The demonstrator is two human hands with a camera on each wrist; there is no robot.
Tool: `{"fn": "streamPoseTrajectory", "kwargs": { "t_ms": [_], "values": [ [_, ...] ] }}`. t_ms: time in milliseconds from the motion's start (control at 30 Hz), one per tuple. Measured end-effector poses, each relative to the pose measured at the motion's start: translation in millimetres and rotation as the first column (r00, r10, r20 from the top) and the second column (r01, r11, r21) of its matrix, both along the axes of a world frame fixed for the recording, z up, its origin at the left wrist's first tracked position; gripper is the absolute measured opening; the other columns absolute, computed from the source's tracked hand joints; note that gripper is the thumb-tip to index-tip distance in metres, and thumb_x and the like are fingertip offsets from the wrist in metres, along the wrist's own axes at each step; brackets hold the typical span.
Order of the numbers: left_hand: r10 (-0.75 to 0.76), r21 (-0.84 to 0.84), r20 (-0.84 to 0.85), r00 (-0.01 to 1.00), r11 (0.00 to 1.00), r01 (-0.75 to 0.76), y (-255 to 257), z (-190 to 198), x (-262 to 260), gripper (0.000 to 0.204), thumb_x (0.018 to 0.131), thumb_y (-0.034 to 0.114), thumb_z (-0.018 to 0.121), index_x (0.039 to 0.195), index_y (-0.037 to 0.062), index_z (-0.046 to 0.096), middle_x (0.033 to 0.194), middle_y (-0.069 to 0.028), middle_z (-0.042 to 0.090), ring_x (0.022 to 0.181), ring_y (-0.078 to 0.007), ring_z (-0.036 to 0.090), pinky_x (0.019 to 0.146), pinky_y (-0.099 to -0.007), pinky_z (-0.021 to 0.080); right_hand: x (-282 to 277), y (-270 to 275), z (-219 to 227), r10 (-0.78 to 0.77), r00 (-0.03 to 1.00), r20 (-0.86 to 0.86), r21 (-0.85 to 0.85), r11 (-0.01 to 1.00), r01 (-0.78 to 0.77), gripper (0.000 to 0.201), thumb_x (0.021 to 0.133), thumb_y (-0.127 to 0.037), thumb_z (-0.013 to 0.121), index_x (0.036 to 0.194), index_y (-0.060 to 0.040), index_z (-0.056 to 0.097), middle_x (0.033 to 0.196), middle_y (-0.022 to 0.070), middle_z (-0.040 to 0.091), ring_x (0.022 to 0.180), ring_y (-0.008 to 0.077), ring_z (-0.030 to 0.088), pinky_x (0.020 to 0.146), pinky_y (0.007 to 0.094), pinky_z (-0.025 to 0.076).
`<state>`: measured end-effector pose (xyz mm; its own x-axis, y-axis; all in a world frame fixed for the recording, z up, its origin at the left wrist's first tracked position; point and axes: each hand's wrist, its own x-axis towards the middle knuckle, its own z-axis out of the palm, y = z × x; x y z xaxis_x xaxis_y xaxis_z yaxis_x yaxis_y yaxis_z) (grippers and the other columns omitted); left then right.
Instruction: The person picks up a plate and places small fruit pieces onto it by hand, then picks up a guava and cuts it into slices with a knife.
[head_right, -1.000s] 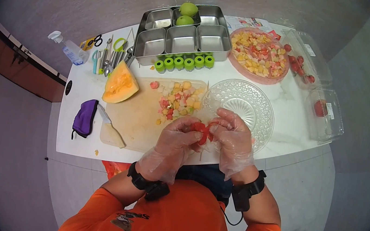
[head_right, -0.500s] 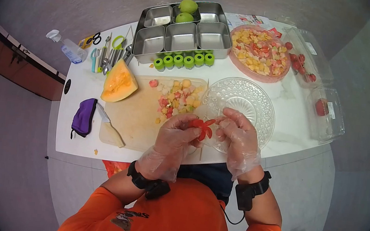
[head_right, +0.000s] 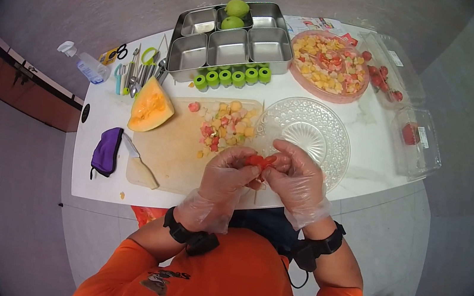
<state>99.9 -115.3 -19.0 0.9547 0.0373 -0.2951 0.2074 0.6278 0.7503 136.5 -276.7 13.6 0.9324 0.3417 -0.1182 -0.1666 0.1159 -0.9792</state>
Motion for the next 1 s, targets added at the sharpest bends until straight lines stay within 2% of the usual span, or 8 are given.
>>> {"fn": "streamPoseTrajectory", "kwargs": {
  "t_ms": [267, 333, 433, 567, 633, 667, 833, 1000],
  "values": [
    [-0.216, 0.147, -0.043, 0.975, 0.964, 0.220, 4, 25, 28, 0.038, 0.088, 0.001, 0.067, 0.125, 0.0006, 0.059, 0.103, -0.0093, 0.069, 0.081, -0.0180, 0.068, 0.067, -0.0296, 0.058, 15, -27, 17, 0.023, 0.997, -0.071, 0.022, 1.000, -0.021, 0.060, 0.082, 0.011, 0.068, 0.138, 0.0009, 0.049, 0.107, 0.0073, 0.065, 0.094, 0.0112, 0.062, 0.079, 0.0225, 0.051],
    [-0.426, 0.379, -0.027, 0.904, 0.833, 0.404, -3, 38, 55, 0.038, 0.089, 0.004, 0.066, 0.126, 0.0016, 0.059, 0.102, -0.0076, 0.069, 0.081, -0.0155, 0.068, 0.066, -0.0277, 0.057, 29, -39, 24, -0.017, 0.996, -0.091, 0.011, 1.000, 0.018, 0.055, 0.083, 0.005, 0.068, 0.135, 0.0023, 0.052, 0.105, 0.0073, 0.066, 0.090, 0.0113, 0.063, 0.078, 0.0230, 0.051],
    [-0.514, 0.504, -0.119, 0.849, 0.706, 0.498, -21, 40, 99, 0.033, 0.089, 0.006, 0.066, 0.121, 0.0024, 0.063, 0.097, -0.0056, 0.070, 0.076, -0.0134, 0.068, 0.063, -0.0266, 0.056, 58, -58, 26, -0.062, 0.993, -0.101, -0.255, 0.966, 0.034, 0.048, 0.083, 0.000, 0.070, 0.130, 0.0040, 0.057, 0.100, 0.0080, 0.067, 0.085, 0.0120, 0.064, 0.076, 0.0254, 0.053],
    [-0.564, 0.602, -0.202, 0.800, 0.573, 0.556, -44, 29, 138, 0.029, 0.089, 0.009, 0.065, 0.118, 0.0053, 0.066, 0.091, -0.0048, 0.070, 0.073, -0.0136, 0.067, 0.060, -0.0282, 0.056, 101, -73, -12, -0.014, 0.998, -0.063, -0.303, 0.953, -0.006, 0.045, 0.079, -0.006, 0.076, 0.122, 0.0030, 0.064, 0.091, 0.0060, 0.068, 0.079, 0.0126, 0.065, 0.072, 0.0263, 0.054],
    [-0.629, 0.701, -0.348, 0.695, 0.318, 0.639, -50, 28, 148, 0.024, 0.088, 0.011, 0.065, 0.111, 0.0075, 0.070, 0.088, -0.0064, 0.070, 0.070, -0.0137, 0.068, 0.058, -0.0294, 0.055, 114, -73, -24, -0.052, 0.996, -0.068, -0.355, 0.935, 0.025, 0.043, 0.080, -0.006, 0.076, 0.120, 0.0044, 0.064, 0.091, 0.0067, 0.068, 0.078, 0.0132, 0.065, 0.071, 0.0261, 0.054],
    [-0.627, 0.697, -0.359, 0.691, 0.312, 0.646, -52, 26, 150, 0.024, 0.088, 0.011, 0.065, 0.111, 0.0075, 0.070, 0.088, -0.0064, 0.070, 0.070, -0.0137, 0.068, 0.058, -0.0294, 0.055, 117, -71, -29, -0.084, 0.994, -0.065, -0.411, 0.910, 0.051, 0.041, 0.081, -0.006, 0.076, 0.119, 0.0058, 0.063, 0.091, 0.0074, 0.068, 0.077, 0.0139, 0.066, 0.069, 0.0260, 0.054],
    [-0.618, 0.934, -0.350, 0.704, -0.173, 0.312, -50, 30, 157, 0.033, 0.083, 0.015, 0.068, 0.114, 0.0044, 0.070, 0.099, -0.0141, 0.073, 0.089, -0.0247, 0.070, 0.079, -0.0330, 0.055, 123, -64, -28, -0.045, 0.998, -0.042, -0.602, 0.798, 0.011, 0.037, 0.081, -0.012, 0.077, 0.114, 0.0006, 0.068, 0.094, 0.0104, 0.071, 0.083, 0.0172, 0.069, 0.076, 0.0281, 0.055],
    [-0.585, 0.924, -0.354, 0.730, -0.097, 0.370, -44, 28, 162, 0.043, 0.081, 0.017, 0.070, 0.122, 0.0055, 0.067, 0.106, -0.0154, 0.072, 0.100, -0.0282, 0.068, 0.089, -0.0342, 0.052, 127, -63, -22, 0.056, 0.995, 0.087, -0.824, 0.565, 0.040, 0.037, 0.082, -0.023, 0.075, 0.116, -0.0077, 0.071, 0.102, 0.0138, 0.073, 0.091, 0.0253, 0.071, 0.083, 0.0326, 0.054]
  ]
}}
